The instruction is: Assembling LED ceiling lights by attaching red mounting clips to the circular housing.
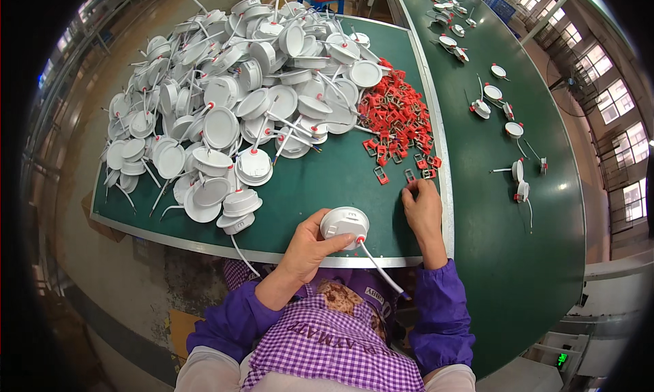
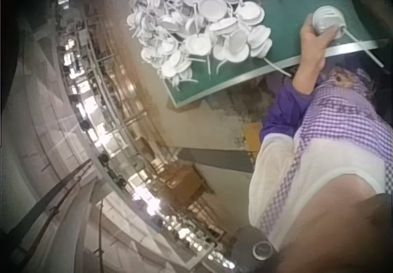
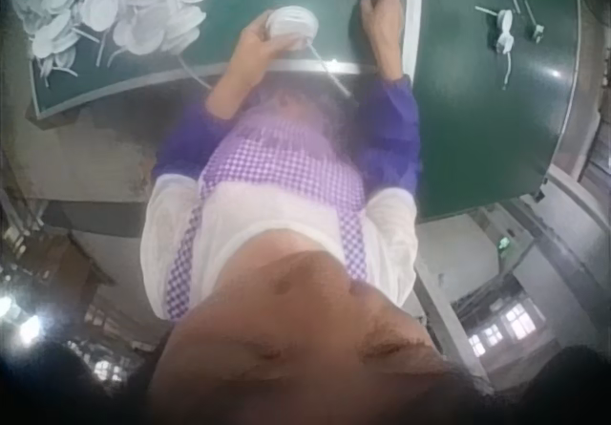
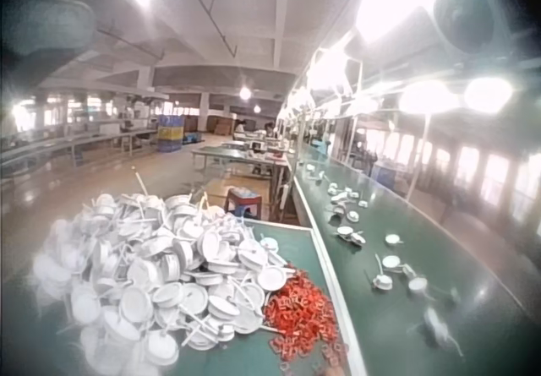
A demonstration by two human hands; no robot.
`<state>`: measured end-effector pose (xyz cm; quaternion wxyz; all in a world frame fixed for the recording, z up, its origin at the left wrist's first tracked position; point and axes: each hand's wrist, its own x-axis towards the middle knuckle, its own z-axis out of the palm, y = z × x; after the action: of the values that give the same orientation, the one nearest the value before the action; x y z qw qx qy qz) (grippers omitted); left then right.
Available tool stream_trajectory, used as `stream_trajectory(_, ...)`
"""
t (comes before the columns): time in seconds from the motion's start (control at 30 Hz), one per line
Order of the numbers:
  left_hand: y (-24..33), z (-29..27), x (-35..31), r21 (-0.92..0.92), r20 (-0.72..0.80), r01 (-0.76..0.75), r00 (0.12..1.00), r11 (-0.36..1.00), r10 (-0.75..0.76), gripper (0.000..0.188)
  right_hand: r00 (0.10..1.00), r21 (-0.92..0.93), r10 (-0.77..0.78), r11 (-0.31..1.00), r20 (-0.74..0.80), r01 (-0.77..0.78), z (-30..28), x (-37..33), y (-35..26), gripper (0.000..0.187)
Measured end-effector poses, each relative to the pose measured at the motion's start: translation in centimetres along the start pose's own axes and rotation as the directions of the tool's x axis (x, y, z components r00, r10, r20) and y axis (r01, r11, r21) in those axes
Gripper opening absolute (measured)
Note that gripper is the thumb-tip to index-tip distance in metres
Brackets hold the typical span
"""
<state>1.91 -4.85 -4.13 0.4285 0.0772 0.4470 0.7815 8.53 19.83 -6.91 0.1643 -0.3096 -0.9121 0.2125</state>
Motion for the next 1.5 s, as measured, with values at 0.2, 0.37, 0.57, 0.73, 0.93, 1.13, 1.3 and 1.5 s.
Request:
stream_trajectory(0.2,-0.2,-0.1,-0.1,0.112,0.000,0.059,0.998,0.992,-0.059,0.035,0.983,0.049,0.001,0.999,-0.183,0.008,0.3,1.3,-0.7,0.025)
stream_trajectory(0.37,-0.5,-0.2,-0.1,0.128,0.002,0.086,0.996,0.988,-0.087,0.033,0.971,-0.067,-0.146,0.989,-0.187,0.136,0.1,3.1,-1.0,0.021)
stream_trajectory(0.57,-0.4,0.1,0.1,0.044,0.035,0.095,0.995,0.994,-0.097,0.033,0.962,-0.177,-0.259,0.946,0.090,0.271,-0.1,5.9,0.3,0.018)
stream_trajectory(0.73,-0.6,-0.1,0.4,0.119,-0.010,0.116,0.993,0.986,-0.116,0.035,0.925,-0.090,-0.357,0.925,0.132,0.370,-0.4,5.4,0.1,0.014)
stream_trajectory(0.93,0.2,-0.1,0.5,0.129,-0.041,0.039,0.999,0.991,-0.034,0.031,0.987,0.532,-0.139,0.844,0.085,0.073,-1.6,0.4,-3.5,0.010)
stream_trajectory(1.13,-1.1,-0.2,1.3,0.166,-0.052,-0.095,0.993,0.981,0.105,0.027,0.965,0.637,-0.090,0.765,0.248,-0.093,-3.6,-3.6,-7.1,0.013)
stream_trajectory(1.3,-0.5,0.3,1.3,0.165,-0.093,-0.115,0.987,0.980,0.131,0.027,0.948,0.379,-0.316,0.884,0.051,0.274,-4.3,-5.5,-8.9,0.013)
stream_trajectory(1.5,-0.4,0.3,1.1,0.125,-0.112,-0.174,0.976,0.977,0.188,0.030,0.960,0.456,-0.275,0.861,0.045,0.225,-4.2,-6.9,-9.2,0.015)
